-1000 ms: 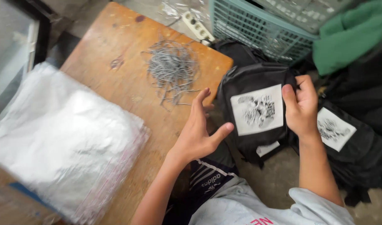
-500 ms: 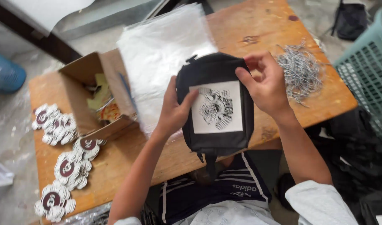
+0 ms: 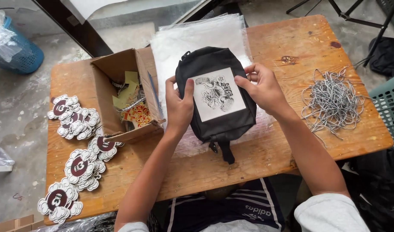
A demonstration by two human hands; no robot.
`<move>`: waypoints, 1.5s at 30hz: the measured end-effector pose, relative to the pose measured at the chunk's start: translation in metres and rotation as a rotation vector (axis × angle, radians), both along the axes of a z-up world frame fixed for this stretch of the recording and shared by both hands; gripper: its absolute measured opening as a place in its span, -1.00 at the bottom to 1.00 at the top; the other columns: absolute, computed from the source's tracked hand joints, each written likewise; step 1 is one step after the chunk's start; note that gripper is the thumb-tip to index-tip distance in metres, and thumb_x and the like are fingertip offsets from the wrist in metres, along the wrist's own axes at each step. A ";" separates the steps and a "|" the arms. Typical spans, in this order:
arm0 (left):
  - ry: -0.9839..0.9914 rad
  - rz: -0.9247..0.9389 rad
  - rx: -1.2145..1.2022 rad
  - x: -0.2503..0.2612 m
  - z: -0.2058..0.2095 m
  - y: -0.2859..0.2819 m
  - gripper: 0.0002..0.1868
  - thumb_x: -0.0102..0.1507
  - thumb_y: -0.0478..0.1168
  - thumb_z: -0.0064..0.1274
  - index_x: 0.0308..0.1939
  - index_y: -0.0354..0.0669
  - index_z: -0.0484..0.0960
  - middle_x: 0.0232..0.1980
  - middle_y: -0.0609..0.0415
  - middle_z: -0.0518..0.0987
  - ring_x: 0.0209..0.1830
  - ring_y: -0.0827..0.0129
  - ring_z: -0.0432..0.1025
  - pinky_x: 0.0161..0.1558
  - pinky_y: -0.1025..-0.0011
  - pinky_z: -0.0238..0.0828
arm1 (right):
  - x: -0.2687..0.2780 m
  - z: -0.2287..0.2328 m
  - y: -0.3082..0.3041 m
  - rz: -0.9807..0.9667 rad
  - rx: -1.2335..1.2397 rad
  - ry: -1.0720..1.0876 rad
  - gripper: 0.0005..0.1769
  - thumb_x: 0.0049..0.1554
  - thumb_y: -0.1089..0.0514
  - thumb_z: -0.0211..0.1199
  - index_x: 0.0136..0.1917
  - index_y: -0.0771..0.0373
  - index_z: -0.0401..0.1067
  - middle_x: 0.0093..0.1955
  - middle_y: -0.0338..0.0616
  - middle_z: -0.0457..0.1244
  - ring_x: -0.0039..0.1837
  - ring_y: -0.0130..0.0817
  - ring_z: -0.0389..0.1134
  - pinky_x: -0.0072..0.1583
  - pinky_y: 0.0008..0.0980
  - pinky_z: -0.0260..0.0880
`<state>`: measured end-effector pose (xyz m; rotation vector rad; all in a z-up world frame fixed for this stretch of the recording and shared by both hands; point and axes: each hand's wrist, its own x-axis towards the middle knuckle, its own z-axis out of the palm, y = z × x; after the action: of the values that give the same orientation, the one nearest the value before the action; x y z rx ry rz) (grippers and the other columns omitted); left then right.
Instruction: The person attaches a cartoon character sticker to the strap of a small black bag using a metal chain. They then place the bag into a clear plastic bag and seal it. This process is repeated with a second bag featuring a different design.
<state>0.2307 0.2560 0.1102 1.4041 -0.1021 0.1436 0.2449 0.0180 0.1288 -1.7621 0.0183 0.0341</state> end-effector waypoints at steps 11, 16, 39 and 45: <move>-0.513 -0.189 0.665 -0.048 0.051 -0.008 -0.63 0.31 -0.35 0.04 0.20 -0.32 0.43 0.11 -0.22 0.47 0.26 -0.18 0.38 0.29 0.04 0.28 | 0.021 -0.027 -0.137 -0.267 -0.816 -0.111 -0.90 0.18 0.05 0.27 -0.04 0.04 0.52 -0.20 -0.32 0.39 -0.12 -0.30 0.47 -0.10 -0.30 0.46; -0.549 -0.351 0.691 -0.057 0.050 -0.028 -0.65 0.29 -0.29 0.06 0.16 -0.24 0.50 0.13 -0.11 0.48 0.26 -0.08 0.40 0.28 0.10 0.33 | -0.009 -0.010 -0.185 0.033 -1.161 -0.066 -0.85 0.14 0.20 0.22 -0.03 0.11 0.57 -0.01 0.03 0.39 0.12 0.11 0.41 0.16 0.00 0.42; -0.455 -0.482 0.716 -0.093 0.064 -0.031 -0.71 0.36 -0.24 -0.07 0.12 -0.30 0.50 0.19 -0.13 0.48 0.32 0.06 0.35 0.29 0.13 0.36 | -0.023 0.049 -0.203 -0.377 -0.295 -0.273 -0.93 0.36 0.39 0.02 0.10 0.30 0.25 -0.04 -0.03 0.34 0.04 -0.32 0.46 0.10 -0.47 0.51; -0.515 -0.295 0.567 -0.118 0.066 0.003 -0.82 0.36 -0.32 -0.07 0.02 -0.29 0.51 0.11 -0.12 0.55 0.20 0.08 0.48 0.24 0.24 0.45 | -0.029 0.065 -0.182 -0.308 0.030 -0.575 -0.81 0.47 0.36 -0.12 0.18 0.11 -0.04 -0.11 0.04 0.11 -0.40 -0.40 -0.03 -0.39 -0.44 0.03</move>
<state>0.1128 0.2592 0.1757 1.8670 -0.8249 0.2402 0.2159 -0.1637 0.1935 -1.6665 -0.1285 -0.6900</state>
